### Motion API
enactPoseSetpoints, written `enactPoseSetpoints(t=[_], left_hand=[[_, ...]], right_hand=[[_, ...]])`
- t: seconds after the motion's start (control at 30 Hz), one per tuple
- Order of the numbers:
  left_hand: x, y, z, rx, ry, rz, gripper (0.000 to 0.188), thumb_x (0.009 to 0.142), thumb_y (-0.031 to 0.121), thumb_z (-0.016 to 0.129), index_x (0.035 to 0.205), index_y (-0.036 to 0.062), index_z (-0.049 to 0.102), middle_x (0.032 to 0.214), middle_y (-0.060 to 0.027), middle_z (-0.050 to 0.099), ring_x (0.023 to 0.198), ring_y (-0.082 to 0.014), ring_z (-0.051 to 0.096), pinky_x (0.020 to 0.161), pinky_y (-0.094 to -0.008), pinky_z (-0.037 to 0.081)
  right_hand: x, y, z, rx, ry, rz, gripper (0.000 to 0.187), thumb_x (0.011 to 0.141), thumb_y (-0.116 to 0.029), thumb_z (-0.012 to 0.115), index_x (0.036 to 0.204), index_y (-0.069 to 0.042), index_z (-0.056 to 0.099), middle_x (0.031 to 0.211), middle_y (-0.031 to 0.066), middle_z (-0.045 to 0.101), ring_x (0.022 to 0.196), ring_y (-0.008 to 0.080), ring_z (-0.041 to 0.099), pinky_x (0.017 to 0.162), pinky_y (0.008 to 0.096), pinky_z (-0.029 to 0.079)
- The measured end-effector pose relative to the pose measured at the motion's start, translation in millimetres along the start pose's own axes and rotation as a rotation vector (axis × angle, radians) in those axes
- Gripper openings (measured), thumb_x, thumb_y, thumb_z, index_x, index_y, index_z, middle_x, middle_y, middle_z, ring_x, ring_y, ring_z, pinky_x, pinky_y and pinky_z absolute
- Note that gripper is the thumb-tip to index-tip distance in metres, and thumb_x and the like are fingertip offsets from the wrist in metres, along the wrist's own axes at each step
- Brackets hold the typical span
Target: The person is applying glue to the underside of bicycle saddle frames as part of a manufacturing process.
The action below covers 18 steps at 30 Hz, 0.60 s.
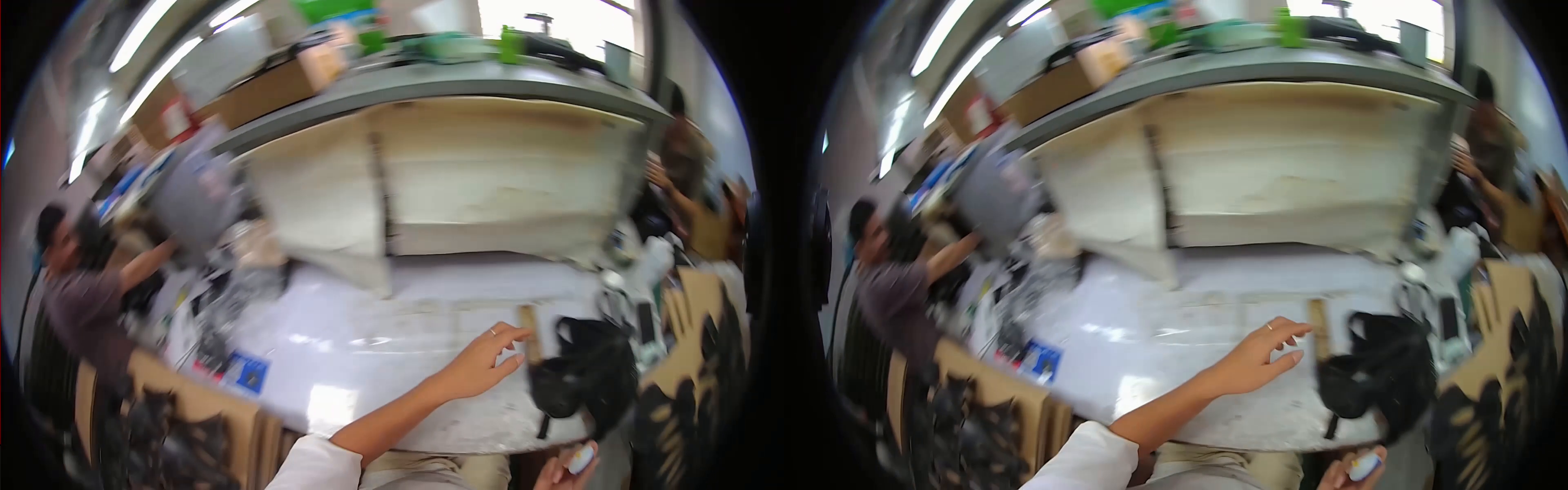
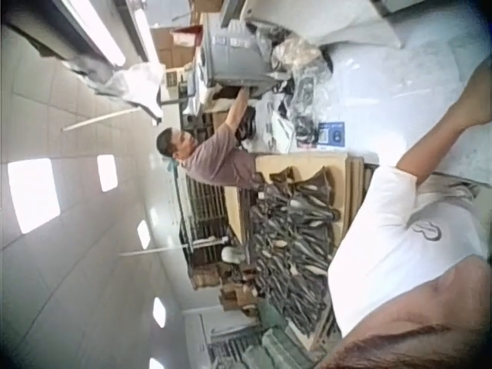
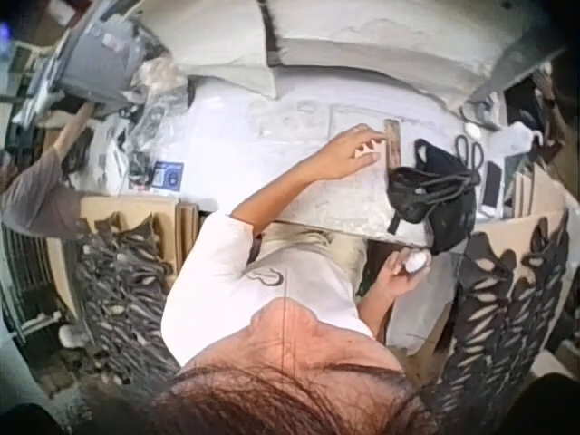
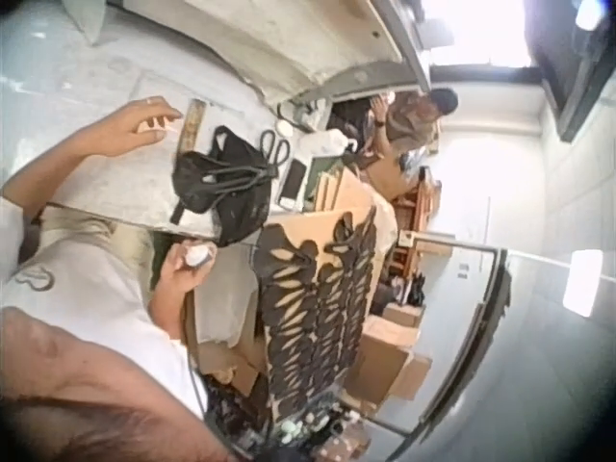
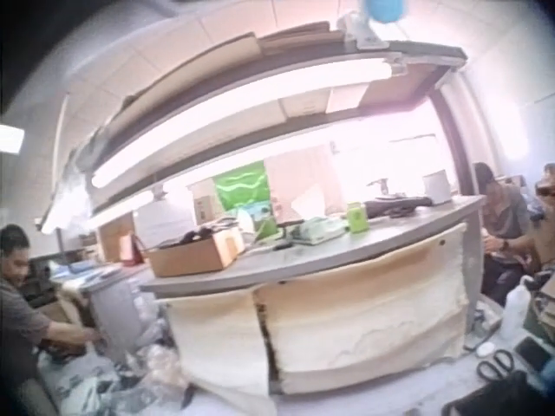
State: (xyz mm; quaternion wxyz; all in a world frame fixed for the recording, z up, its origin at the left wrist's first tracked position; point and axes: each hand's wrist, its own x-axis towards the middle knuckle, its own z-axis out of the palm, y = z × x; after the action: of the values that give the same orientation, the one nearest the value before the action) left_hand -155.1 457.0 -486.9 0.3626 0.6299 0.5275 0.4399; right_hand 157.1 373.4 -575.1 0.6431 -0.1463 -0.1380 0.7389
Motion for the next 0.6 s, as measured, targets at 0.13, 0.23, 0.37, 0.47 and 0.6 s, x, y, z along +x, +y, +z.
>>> enactPoseSetpoints(t=[0.13, 0.23, 0.37, 0.47, 0.6], left_hand=[[-104, -63, -73, -0.028, 0.544, -0.134, 0.036, 0.097, 0.011, 0.059, 0.132, 0.0047, 0.058, 0.118, -0.0083, 0.061, 0.103, -0.0159, 0.060, 0.089, -0.0290, 0.051], [-192, -105, -131, -0.173, 1.109, -0.254, 0.037, 0.095, 0.008, 0.061, 0.132, 0.0022, 0.057, 0.119, -0.0089, 0.061, 0.101, -0.0144, 0.061, 0.087, -0.0272, 0.051], [-258, -114, -178, -0.232, 1.822, -0.123, 0.045, 0.092, 0.006, 0.059, 0.136, 0.0038, 0.048, 0.130, -0.0106, 0.052, 0.104, -0.0167, 0.056, 0.083, -0.0305, 0.049], [-265, -129, -213, -0.284, 2.026, -0.004, 0.056, 0.089, 0.004, 0.062, 0.142, 0.0040, 0.042, 0.135, -0.0118, 0.047, 0.108, -0.0173, 0.054, 0.086, -0.0313, 0.048], [-279, -169, -266, 0.181, 2.301, -0.282, 0.070, 0.084, 0.000, 0.065, 0.147, 0.0040, 0.036, 0.140, -0.0142, 0.045, 0.115, -0.0201, 0.053, 0.091, -0.0342, 0.048]], right_hand=[[21, 32, -4, 0.028, -0.179, 0.253, 0.044, 0.103, -0.041, 0.051, 0.130, -0.008, 0.055, 0.099, 0.0095, 0.063, 0.064, 0.0202, 0.050, 0.057, 0.0335, 0.043], [30, 59, 7, 0.074, -0.203, 0.374, 0.040, 0.100, -0.036, 0.058, 0.129, -0.008, 0.056, 0.096, 0.0084, 0.063, 0.065, 0.0203, 0.051, 0.057, 0.0329, 0.043], [39, 86, 10, -0.063, -0.163, 0.467, 0.038, 0.102, -0.037, 0.054, 0.129, -0.010, 0.055, 0.097, 0.0104, 0.066, 0.060, 0.0201, 0.051, 0.055, 0.0333, 0.043], [42, 103, 25, -0.118, -0.172, 0.525, 0.039, 0.102, -0.038, 0.054, 0.125, -0.007, 0.055, 0.099, 0.0114, 0.067, 0.056, 0.0188, 0.052, 0.049, 0.0306, 0.044], [36, 120, 46, -0.064, -0.186, 0.603, 0.035, 0.102, -0.035, 0.054, 0.123, -0.007, 0.056, 0.092, 0.0093, 0.067, 0.055, 0.0181, 0.050, 0.049, 0.0313, 0.044]])
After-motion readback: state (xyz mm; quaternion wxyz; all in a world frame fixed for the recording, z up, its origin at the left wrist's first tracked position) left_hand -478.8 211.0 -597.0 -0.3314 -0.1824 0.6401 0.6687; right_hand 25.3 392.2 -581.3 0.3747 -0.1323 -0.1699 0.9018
